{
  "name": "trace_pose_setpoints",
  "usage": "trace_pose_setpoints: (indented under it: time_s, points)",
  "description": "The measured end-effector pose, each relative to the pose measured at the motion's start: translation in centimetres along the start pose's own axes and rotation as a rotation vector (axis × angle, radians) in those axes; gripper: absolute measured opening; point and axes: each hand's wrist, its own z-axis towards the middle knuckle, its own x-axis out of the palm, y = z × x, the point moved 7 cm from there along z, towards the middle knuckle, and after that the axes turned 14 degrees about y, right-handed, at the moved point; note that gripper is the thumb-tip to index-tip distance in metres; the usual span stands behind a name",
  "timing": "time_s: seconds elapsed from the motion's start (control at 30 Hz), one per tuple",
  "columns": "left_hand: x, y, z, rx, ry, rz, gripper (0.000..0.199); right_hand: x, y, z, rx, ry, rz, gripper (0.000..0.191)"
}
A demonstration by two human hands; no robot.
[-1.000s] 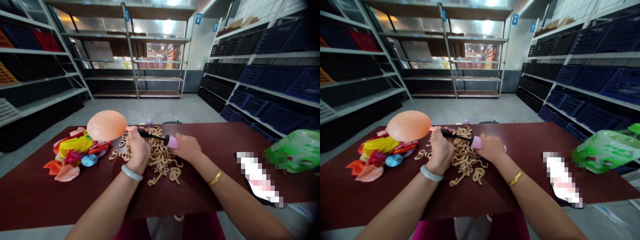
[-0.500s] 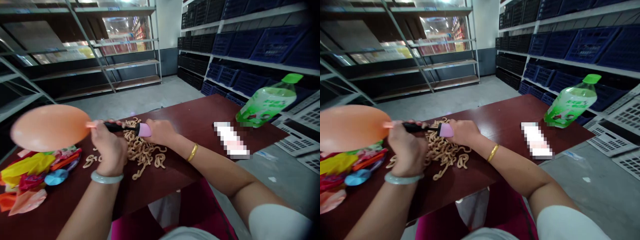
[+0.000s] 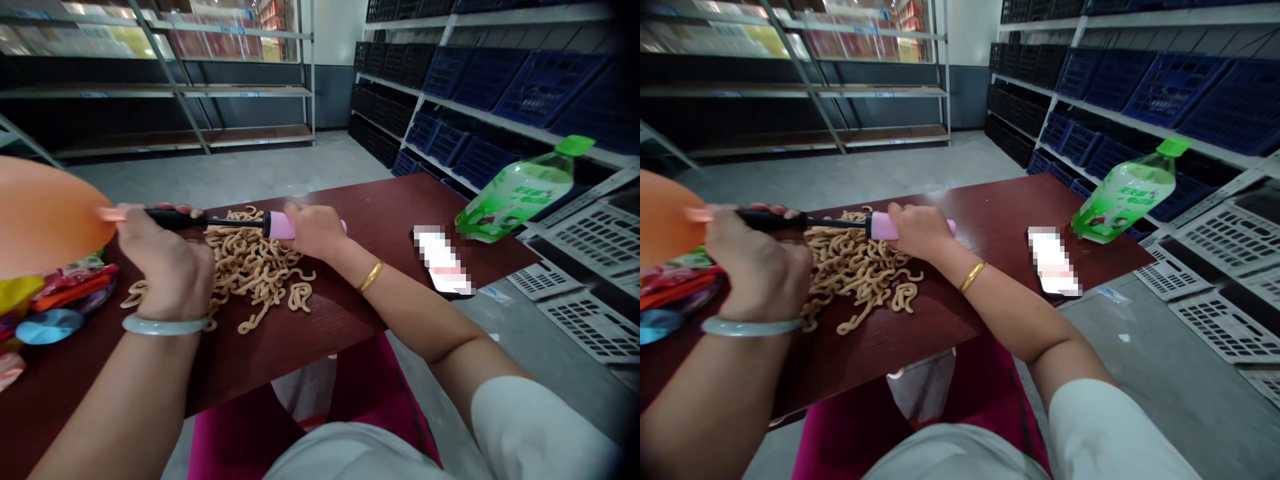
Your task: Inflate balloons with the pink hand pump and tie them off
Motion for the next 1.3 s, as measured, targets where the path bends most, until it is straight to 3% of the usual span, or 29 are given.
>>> trace_pose_setpoints:
  time_s: [0.07, 0.2, 0.33, 0.43, 0.57, 0.7, 0.83, 0.93, 1.13, 1.3]
  points:
    - [2.1, 0.7, -0.5, 0.096, 0.299, -0.013, 0.014, -0.3, 0.8, -0.3, -0.012, -0.019, 0.02, 0.049]
    - [3.7, 2.1, -2.7, 0.088, 0.468, 0.027, 0.012, -0.9, 2.1, -0.6, -0.01, -0.034, 0.069, 0.048]
    - [3.9, 1.8, -4.0, 0.143, 0.461, 0.027, 0.009, -1.4, 2.4, -0.9, 0.01, -0.051, 0.112, 0.044]
    - [3.8, 1.6, -3.6, 0.116, 0.471, 0.039, 0.008, -1.3, 2.3, -0.9, 0.003, -0.045, 0.149, 0.041]
    - [2.8, -0.1, -1.0, 0.104, 0.4, -0.027, 0.016, -0.8, 1.6, 0.0, -0.021, -0.082, 0.165, 0.039]
    - [1.0, -3.6, 2.1, 0.161, 0.293, -0.094, 0.019, -0.4, 0.6, 0.5, -0.016, -0.098, 0.124, 0.036]
    - [-0.5, -5.4, 3.5, 0.217, 0.256, -0.168, 0.018, -0.4, 0.7, 0.1, -0.036, -0.11, 0.132, 0.034]
    - [-0.2, -4.4, 2.8, 0.191, 0.28, -0.179, 0.02, -0.4, 1.3, -0.3, -0.026, -0.106, 0.143, 0.035]
    - [2.1, -0.3, -1.7, 0.081, 0.332, -0.143, 0.024, -0.5, 3.1, -0.7, -0.014, -0.11, 0.223, 0.029]
    - [2.7, 1.7, -3.9, 0.005, 0.364, -0.079, 0.027, -0.9, 3.7, -1.0, -0.008, -0.122, 0.261, 0.026]
